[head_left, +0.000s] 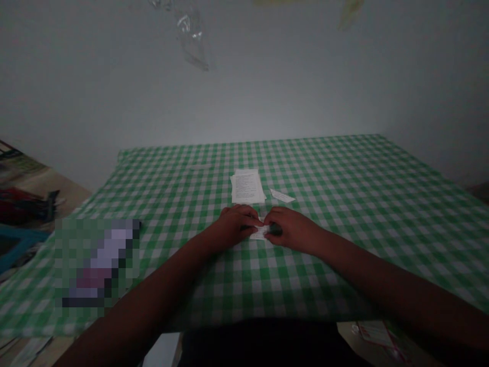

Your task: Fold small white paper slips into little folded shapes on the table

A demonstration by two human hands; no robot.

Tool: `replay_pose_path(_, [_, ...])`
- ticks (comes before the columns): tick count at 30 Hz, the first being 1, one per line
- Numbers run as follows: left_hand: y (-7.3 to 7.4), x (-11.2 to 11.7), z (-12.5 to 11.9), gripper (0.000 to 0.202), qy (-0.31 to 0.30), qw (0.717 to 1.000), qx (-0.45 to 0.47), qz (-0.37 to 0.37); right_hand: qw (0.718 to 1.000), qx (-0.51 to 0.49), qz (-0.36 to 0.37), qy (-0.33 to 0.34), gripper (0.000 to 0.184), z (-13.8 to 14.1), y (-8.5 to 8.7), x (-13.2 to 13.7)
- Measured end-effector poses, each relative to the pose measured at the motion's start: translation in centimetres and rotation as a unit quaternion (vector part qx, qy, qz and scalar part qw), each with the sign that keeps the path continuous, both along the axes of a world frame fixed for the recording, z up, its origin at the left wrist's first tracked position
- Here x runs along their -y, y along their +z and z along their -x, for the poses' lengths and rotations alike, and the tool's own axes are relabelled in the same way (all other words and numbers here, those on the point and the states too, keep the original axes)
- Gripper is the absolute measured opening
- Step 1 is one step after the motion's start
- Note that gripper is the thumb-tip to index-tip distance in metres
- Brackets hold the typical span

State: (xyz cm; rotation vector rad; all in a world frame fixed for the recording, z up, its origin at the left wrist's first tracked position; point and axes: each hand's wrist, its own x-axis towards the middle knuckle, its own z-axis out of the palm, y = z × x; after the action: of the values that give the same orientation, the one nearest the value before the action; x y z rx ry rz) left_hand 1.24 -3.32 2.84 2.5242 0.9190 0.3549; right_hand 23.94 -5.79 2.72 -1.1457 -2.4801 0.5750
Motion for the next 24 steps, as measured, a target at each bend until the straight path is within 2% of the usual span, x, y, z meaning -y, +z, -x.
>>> replay_pose_path(7, [-0.2,-0.3,0.4,0.023,-0.013,1.000,0.014,0.013,1.000,-0.015,-0.001,0.012,0.029,-0.4,0.5,0.5])
replay_pose_path(11, [-0.4,-1.0,0.9,0.024,-0.034,0.998,0.055,0.023,0.999,-0.035,0.007,0.009,0.019,-0.7,0.2,0.0])
replay_pose_path(17, [-0.3,-1.1,1.1,0.014,-0.071,0.994,0.080,0.025,0.998,-0.018,-0.065,0.008,0.015,-0.4,-0.4,0.0])
replay_pose_path(20, [-0.1,-0.5,1.1,0.014,-0.060,0.996,0.067,0.016,0.997,-0.008,-0.082,0.014,0.014,0.0,-0.5,0.5])
replay_pose_path(24, [-0.1,0.1,0.9,0.024,-0.017,0.999,0.043,0.016,0.996,0.007,-0.089,0.003,0.011,0.3,-0.5,0.8])
